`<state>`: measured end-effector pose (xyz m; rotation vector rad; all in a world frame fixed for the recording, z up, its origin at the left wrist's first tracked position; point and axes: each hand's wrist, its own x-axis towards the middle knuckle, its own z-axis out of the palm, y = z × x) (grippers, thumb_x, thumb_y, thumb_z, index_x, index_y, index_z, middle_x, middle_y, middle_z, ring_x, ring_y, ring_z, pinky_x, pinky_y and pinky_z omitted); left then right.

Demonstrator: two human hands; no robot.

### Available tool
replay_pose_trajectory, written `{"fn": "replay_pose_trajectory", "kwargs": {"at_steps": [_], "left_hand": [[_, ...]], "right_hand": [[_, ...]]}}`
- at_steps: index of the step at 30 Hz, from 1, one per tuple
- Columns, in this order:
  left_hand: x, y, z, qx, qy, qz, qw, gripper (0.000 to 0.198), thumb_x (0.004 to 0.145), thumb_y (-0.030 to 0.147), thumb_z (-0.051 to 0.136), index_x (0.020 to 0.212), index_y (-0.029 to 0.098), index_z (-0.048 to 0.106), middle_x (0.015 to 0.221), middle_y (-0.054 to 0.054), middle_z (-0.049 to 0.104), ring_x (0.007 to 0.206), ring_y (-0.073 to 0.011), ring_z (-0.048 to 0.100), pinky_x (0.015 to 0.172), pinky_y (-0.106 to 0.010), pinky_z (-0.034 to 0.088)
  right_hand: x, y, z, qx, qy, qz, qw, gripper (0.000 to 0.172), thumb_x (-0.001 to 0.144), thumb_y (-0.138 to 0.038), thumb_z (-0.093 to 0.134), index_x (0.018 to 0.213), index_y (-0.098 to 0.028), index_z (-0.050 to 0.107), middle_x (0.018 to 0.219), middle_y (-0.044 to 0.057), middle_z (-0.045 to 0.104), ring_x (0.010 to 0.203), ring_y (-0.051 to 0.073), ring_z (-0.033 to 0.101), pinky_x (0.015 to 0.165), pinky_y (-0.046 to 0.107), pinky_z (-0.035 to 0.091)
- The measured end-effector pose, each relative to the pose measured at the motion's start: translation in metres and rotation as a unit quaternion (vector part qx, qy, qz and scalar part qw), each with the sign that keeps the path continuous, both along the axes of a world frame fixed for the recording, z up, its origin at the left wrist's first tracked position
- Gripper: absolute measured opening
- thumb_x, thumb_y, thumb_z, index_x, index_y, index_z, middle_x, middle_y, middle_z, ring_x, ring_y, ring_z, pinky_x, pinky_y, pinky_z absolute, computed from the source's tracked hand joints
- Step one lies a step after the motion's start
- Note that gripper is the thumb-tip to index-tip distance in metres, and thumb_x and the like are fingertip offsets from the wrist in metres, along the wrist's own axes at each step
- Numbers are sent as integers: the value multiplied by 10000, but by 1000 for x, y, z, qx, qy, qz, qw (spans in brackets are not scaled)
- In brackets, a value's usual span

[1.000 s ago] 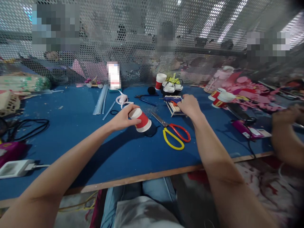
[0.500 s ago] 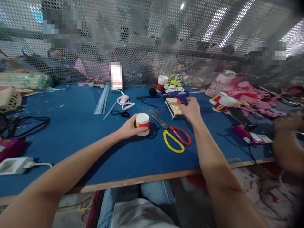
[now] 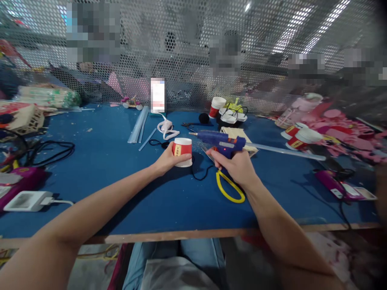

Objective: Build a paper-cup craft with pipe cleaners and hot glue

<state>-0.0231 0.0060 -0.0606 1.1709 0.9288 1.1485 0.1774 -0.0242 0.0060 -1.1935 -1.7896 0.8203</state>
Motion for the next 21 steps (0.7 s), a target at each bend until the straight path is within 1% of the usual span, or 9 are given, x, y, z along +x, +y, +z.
{"fn": "replay_pose_trajectory", "kwargs": {"at_steps": [3, 5, 7, 9, 11, 13, 15, 18, 21], "left_hand": [[0, 1, 2, 18, 27, 19, 999, 584, 586, 340, 743, 1050, 142, 449, 917, -48, 564, 775, -128, 547, 716, -287, 457], [1, 2, 0, 27, 40, 32, 998, 582, 588, 352, 737, 1051, 141, 455, 924, -54, 570, 776, -134, 548, 717, -295, 457], [3, 2, -2, 32, 47, 41, 998, 599, 587, 358, 736, 1064, 143, 446, 937, -59, 571, 780, -139, 550, 719, -301, 459], [4, 2, -3, 38, 52, 43, 997, 624, 587, 366, 734, 1085, 148, 428, 969, -69, 568, 805, -149, 555, 730, -309, 462], [4, 2, -4, 46, 58, 39, 997, 650, 583, 373, 735, 1102, 155, 411, 1009, -80, 562, 850, -165, 558, 750, -319, 464], [4, 1, -4, 53, 65, 32, 996, 672, 575, 372, 741, 1113, 160, 398, 1032, -86, 557, 884, -177, 556, 765, -325, 464], [4, 0, -3, 55, 69, 26, 996, 684, 569, 369, 746, 1115, 161, 390, 1031, -87, 555, 889, -180, 556, 769, -328, 465], [5, -1, -1, 56, 71, 25, 996, 676, 570, 371, 745, 1103, 157, 389, 1009, -82, 556, 870, -177, 557, 761, -329, 467], [5, -1, -1, 57, 77, 27, 995, 668, 568, 376, 745, 1090, 155, 392, 997, -77, 555, 859, -175, 556, 754, -328, 467]], "right_hand": [[-2, -4, -9, 53, -76, -43, 995, 229, 762, -339, 560, 762, -135, 665, 498, 6, 571, 450, 121, 534, 483, 256, 461], [-1, -4, -14, 100, -138, -64, 983, 202, 759, -320, 555, 776, -160, 678, 504, 13, 587, 489, 153, 567, 518, 285, 478], [2, -3, -18, 127, -181, -50, 974, 182, 747, -268, 543, 815, -197, 697, 529, 23, 606, 574, 196, 604, 593, 334, 493], [4, -1, -20, 145, -228, -21, 962, 237, 742, -209, 503, 853, -224, 711, 550, 38, 618, 659, 235, 623, 669, 389, 490], [5, 0, -21, 173, -294, 3, 940, 302, 755, -179, 453, 898, -226, 715, 555, 55, 620, 704, 257, 628, 706, 423, 483], [5, 1, -21, 198, -346, 16, 917, 331, 780, -181, 420, 931, -218, 712, 554, 66, 620, 728, 262, 629, 720, 427, 485], [4, 1, -20, 207, -362, 21, 909, 328, 796, -201, 417, 936, -212, 714, 545, 68, 614, 753, 262, 629, 738, 420, 486], [2, 1, -19, 212, -361, 25, 908, 324, 807, -220, 417, 929, -210, 718, 537, 70, 607, 789, 264, 627, 768, 417, 481], [3, 1, -21, 214, -372, 24, 903, 340, 802, -187, 407, 947, -211, 713, 533, 71, 608, 783, 266, 628, 773, 433, 477]]}}
